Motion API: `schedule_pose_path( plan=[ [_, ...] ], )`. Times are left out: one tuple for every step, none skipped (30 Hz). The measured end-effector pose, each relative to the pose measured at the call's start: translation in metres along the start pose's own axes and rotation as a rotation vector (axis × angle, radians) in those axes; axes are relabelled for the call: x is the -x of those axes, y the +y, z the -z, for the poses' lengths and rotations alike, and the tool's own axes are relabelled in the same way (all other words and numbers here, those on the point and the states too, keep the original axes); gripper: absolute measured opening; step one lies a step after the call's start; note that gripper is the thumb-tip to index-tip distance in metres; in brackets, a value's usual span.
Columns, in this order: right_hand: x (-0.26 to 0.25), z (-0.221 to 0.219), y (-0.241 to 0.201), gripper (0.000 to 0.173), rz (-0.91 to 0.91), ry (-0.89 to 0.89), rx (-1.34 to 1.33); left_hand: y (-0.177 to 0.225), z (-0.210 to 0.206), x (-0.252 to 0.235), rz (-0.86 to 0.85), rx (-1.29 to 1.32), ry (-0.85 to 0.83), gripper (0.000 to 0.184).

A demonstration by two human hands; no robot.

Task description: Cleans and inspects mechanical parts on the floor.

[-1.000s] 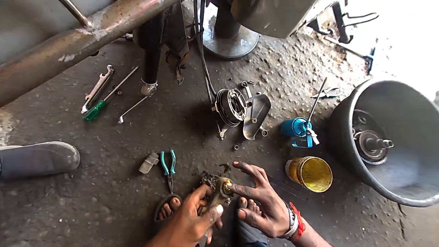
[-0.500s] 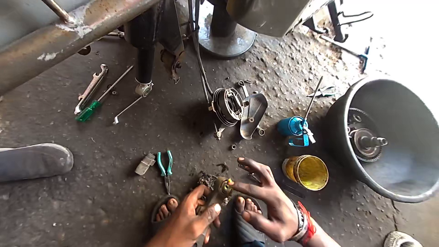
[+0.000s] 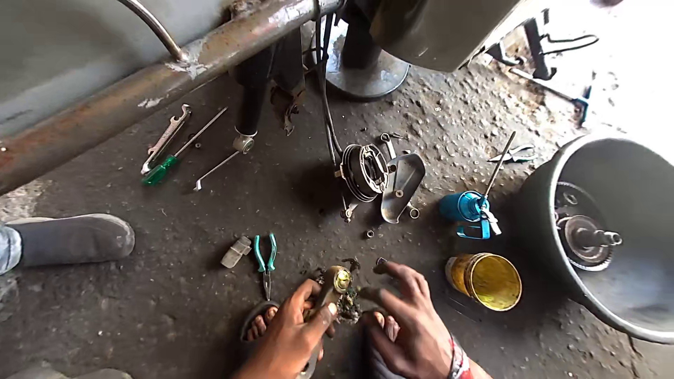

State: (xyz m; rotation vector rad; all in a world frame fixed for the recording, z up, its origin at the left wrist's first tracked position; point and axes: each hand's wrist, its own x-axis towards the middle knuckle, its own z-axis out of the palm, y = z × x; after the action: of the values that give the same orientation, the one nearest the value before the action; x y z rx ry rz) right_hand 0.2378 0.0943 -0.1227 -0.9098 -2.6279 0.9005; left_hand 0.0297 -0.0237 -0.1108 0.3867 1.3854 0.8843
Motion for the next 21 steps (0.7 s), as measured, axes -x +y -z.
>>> schedule_pose_path(
  plan=[
    [-0.001, 0.002, 0.004, 0.035, -0.046, 0.031, -0.074, -0.001, 0.001, 0.001, 0.003, 0.035, -0.02, 0.023],
    [-0.002, 0.003, 0.006, 0.041, -0.081, 0.039, -0.138, -0.001, 0.002, 0.001, 0.011, 0.065, -0.043, 0.023],
    [-0.003, 0.003, 0.008, 0.046, -0.099, 0.024, -0.186, -0.002, 0.002, 0.001, 0.017, 0.093, -0.063, 0.023],
    [-0.003, 0.003, 0.009, 0.049, -0.101, 0.003, -0.216, -0.002, 0.002, 0.001, 0.022, 0.122, -0.081, 0.023],
    [-0.003, 0.002, 0.01, 0.05, -0.098, -0.026, -0.227, -0.002, 0.001, 0.002, 0.025, 0.152, -0.098, 0.022],
    [-0.002, 0.001, 0.009, 0.051, -0.091, -0.061, -0.232, -0.001, 0.0, 0.002, 0.025, 0.175, -0.116, 0.022],
    [-0.001, -0.001, 0.009, 0.052, -0.086, -0.095, -0.235, -0.001, 0.0, 0.003, 0.021, 0.194, -0.136, 0.021],
    [-0.001, -0.002, 0.009, 0.052, -0.077, -0.122, -0.235, -0.002, -0.001, 0.003, 0.019, 0.215, -0.153, 0.022],
    [0.0, -0.003, 0.008, 0.053, -0.062, -0.142, -0.234, -0.002, -0.001, 0.003, 0.023, 0.239, -0.168, 0.022],
    [0.0, -0.004, 0.008, 0.054, -0.041, -0.155, -0.232, -0.001, 0.0, 0.004, 0.026, 0.26, -0.179, 0.021],
    [-0.001, -0.004, 0.008, 0.055, -0.02, -0.168, -0.229, -0.001, 0.0, 0.005, 0.028, 0.273, -0.185, 0.021],
    [-0.002, -0.004, 0.008, 0.056, 0.0, -0.177, -0.22, -0.001, 0.001, 0.006, 0.027, 0.278, -0.189, 0.02],
    [-0.003, -0.003, 0.007, 0.056, 0.02, -0.188, -0.21, 0.0, 0.002, 0.006, 0.024, 0.278, -0.188, 0.02],
    [-0.003, -0.003, 0.006, 0.057, 0.044, -0.194, -0.196, 0.0, 0.002, 0.007, 0.021, 0.277, -0.184, 0.02],
    [-0.003, -0.003, 0.006, 0.059, 0.074, -0.194, -0.17, -0.001, 0.002, 0.007, 0.017, 0.274, -0.177, 0.02],
    [-0.002, -0.003, 0.006, 0.061, 0.107, -0.196, -0.118, -0.002, 0.002, 0.006, 0.013, 0.265, -0.168, 0.021],
    [-0.001, -0.002, 0.006, 0.064, 0.14, -0.191, -0.053, -0.002, 0.001, 0.006, 0.011, 0.251, -0.155, 0.022],
    [0.0, -0.001, 0.007, 0.066, 0.17, -0.182, 0.009, -0.003, 0.002, 0.005, 0.012, 0.235, -0.143, 0.022],
    [0.001, 0.0, 0.009, 0.063, 0.199, -0.167, 0.063, -0.004, 0.002, 0.005, 0.015, 0.219, -0.134, 0.021],
    [0.003, 0.002, 0.012, 0.059, 0.227, -0.151, 0.112, -0.004, 0.002, 0.005, 0.015, 0.205, -0.124, 0.021],
    [0.004, 0.004, 0.017, 0.055, 0.248, -0.135, 0.153, -0.005, 0.002, 0.005, 0.015, 0.194, -0.115, 0.02]
  ],
)
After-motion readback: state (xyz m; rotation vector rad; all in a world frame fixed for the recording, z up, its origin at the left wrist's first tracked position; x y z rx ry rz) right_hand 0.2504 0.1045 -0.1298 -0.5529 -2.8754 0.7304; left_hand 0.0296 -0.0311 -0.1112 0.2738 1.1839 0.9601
